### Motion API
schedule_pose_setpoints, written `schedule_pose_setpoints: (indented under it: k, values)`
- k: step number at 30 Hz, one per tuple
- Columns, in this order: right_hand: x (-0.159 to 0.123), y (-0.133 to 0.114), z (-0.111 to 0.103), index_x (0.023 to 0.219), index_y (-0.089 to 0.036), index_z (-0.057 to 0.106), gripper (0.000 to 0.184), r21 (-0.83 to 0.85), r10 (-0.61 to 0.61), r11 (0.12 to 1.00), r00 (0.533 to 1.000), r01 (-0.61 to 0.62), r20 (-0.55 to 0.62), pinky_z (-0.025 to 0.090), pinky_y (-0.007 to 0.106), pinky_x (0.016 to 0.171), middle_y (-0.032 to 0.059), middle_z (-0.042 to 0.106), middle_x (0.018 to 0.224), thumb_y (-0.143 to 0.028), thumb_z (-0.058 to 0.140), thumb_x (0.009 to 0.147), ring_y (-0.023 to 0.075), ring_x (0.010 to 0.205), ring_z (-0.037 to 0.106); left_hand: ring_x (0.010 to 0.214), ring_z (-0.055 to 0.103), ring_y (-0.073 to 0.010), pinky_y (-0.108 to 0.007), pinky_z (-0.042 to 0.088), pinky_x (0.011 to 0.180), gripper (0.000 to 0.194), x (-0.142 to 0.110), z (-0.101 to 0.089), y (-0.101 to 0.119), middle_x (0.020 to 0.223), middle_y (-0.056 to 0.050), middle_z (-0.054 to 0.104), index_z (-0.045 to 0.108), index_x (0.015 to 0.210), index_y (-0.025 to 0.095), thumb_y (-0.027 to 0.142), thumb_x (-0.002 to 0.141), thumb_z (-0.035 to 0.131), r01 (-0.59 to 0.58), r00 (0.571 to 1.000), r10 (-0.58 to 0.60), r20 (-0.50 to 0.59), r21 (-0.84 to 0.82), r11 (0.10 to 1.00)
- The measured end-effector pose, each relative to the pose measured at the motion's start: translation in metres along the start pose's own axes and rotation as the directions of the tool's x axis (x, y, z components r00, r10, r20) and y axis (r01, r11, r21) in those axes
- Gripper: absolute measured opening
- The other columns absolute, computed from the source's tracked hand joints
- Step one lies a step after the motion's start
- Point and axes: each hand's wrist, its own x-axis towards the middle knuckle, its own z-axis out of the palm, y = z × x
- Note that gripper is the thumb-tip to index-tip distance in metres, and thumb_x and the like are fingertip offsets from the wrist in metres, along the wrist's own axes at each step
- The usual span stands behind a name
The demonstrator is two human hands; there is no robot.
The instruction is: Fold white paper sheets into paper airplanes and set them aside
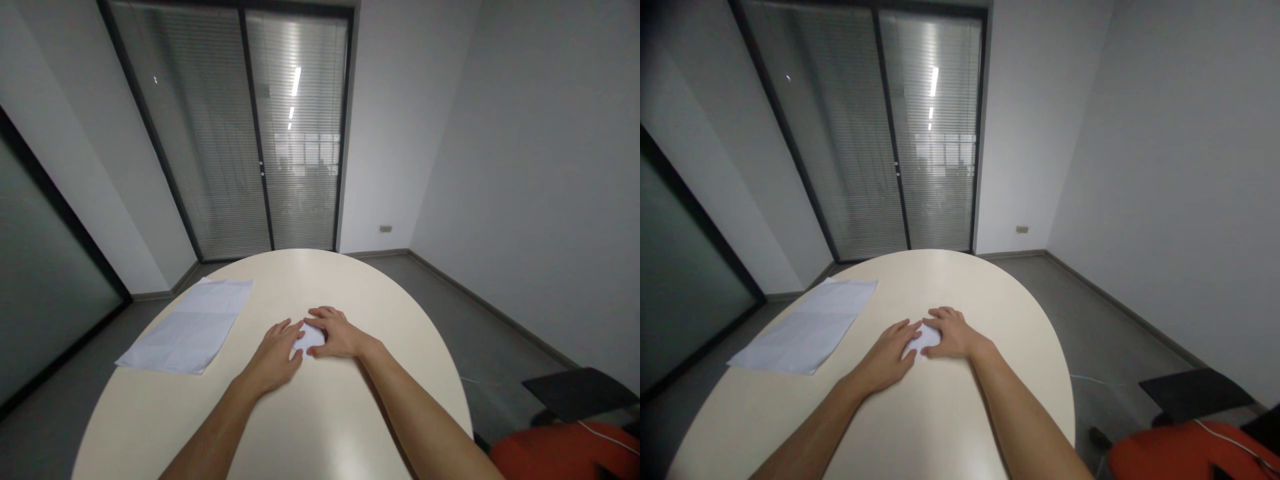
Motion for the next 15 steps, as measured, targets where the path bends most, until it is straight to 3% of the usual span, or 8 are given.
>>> schedule_pose_setpoints:
  k: [7,15]
  values:
    - [-0.0018,-0.0009,0.0011,0.143,-0.028,0.058,0.078,-0.006,0.002,1.0,1.0,-0.002,0.014,0.026,0.058,0.115,0.0169,0.047,0.154,-0.062,0.077,0.075,0.0386,0.143,0.038,0.137,0.05,-0.0273,-0.049,0.04,0.115,0.036,0.0019,0.0039,-0.0058,0.14,-0.005,0.064,0.067,0.125,0.024,0.019,0.094,0.05,-0.013,0.999,0.013,-0.047,-0.007,1.0]
    - [-0.0011,0.0073,0.0026,0.141,-0.032,0.06,0.041,-0.047,-0.053,0.998,0.998,0.051,-0.041,0.033,0.057,0.112,0.0117,0.052,0.151,-0.036,0.049,0.101,0.0329,0.139,0.045,0.128,0.057,-0.0288,-0.05,0.042,0.112,0.031,0.0074,0.0054,-0.0027,0.133,-0.006,0.069,0.071,0.118,0.021,0.016,0.093,0.054,0.032,0.995,-0.027,-0.096,0.047,0.998]
